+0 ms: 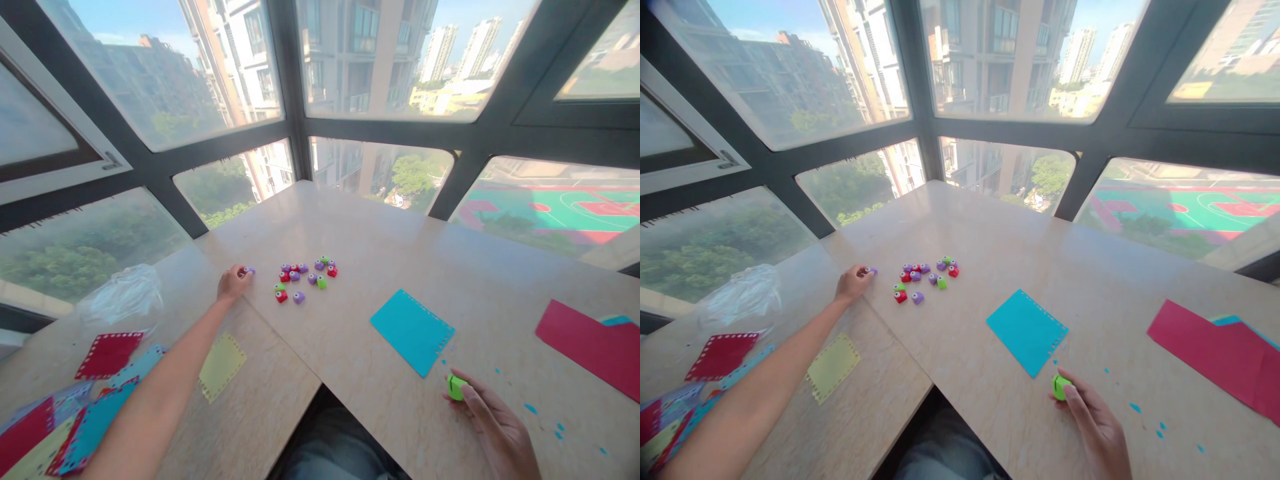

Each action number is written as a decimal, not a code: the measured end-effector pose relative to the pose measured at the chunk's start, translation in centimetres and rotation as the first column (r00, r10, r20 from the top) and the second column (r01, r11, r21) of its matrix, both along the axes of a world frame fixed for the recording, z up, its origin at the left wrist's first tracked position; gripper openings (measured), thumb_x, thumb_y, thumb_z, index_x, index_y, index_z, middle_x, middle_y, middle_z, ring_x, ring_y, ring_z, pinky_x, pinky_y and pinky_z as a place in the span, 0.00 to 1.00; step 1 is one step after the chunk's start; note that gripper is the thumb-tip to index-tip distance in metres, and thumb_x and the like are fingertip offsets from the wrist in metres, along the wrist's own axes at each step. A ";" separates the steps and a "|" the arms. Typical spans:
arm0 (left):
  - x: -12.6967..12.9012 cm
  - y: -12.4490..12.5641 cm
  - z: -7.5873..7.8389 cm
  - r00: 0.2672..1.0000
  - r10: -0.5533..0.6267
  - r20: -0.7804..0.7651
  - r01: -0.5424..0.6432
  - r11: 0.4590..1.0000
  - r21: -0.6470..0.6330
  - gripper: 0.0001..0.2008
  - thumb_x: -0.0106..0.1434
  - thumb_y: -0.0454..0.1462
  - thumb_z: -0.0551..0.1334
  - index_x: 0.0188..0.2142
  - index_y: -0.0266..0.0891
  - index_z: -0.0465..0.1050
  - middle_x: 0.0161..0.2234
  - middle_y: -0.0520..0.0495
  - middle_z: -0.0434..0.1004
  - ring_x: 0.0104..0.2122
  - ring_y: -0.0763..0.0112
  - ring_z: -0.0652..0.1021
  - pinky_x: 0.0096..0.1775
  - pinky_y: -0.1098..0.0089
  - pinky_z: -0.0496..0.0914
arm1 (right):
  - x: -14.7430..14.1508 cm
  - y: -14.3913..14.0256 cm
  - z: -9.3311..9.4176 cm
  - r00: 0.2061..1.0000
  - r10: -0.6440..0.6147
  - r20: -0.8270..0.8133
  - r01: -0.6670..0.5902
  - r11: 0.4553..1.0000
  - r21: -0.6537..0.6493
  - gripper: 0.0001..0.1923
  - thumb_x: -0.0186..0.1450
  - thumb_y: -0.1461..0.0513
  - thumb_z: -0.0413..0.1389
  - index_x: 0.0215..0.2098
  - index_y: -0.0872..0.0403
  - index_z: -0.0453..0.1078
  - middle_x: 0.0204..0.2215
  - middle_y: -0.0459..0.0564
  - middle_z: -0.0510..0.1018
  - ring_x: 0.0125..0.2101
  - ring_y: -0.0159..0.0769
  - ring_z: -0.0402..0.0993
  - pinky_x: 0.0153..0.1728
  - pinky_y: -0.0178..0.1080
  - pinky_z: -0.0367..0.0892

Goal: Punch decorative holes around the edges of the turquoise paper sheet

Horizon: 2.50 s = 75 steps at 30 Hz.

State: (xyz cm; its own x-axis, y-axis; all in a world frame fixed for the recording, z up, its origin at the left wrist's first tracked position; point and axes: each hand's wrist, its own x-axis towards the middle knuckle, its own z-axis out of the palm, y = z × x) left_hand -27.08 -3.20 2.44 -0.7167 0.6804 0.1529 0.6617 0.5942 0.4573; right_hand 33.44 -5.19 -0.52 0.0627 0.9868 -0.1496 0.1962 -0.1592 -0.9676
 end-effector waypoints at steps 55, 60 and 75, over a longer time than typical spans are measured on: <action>38.3 3.7 -1.3 0.189 -0.979 -0.073 0.975 0.196 -0.102 0.31 0.60 0.47 0.61 0.61 0.41 0.64 0.65 0.40 0.60 0.64 0.53 0.64 0.62 0.50 0.60 | 3.6 -0.6 2.9 0.442 0.065 -0.895 -0.244 0.969 -0.050 0.20 0.57 0.54 0.68 0.46 0.49 0.78 0.39 0.51 0.77 0.31 0.27 0.73 0.29 0.28 0.69; 38.0 3.9 -0.5 0.175 -0.984 0.027 0.979 0.171 -0.110 0.35 0.55 0.41 0.63 0.62 0.40 0.63 0.66 0.39 0.58 0.65 0.53 0.61 0.64 0.51 0.57 | 3.4 -0.5 2.7 0.497 0.046 -0.867 -0.197 0.978 -0.061 0.19 0.56 0.52 0.68 0.45 0.46 0.79 0.38 0.49 0.77 0.25 0.22 0.66 0.23 0.27 0.61; 38.8 3.6 0.2 0.236 -0.970 0.061 0.957 0.221 -0.189 0.30 0.61 0.53 0.61 0.59 0.44 0.66 0.66 0.41 0.59 0.65 0.52 0.62 0.59 0.49 0.62 | 2.7 -0.7 3.4 0.704 0.000 -0.710 -0.230 0.946 -0.227 0.27 0.50 0.54 0.72 0.47 0.49 0.78 0.39 0.51 0.76 0.29 0.25 0.67 0.29 0.30 0.62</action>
State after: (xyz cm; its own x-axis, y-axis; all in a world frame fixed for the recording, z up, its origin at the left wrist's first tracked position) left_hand 11.74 0.36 2.64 0.5081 0.8610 -0.0226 0.8022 -0.4635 0.3763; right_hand 36.16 -5.84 2.90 -0.2832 0.8854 -0.3687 -0.4752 -0.4634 -0.7480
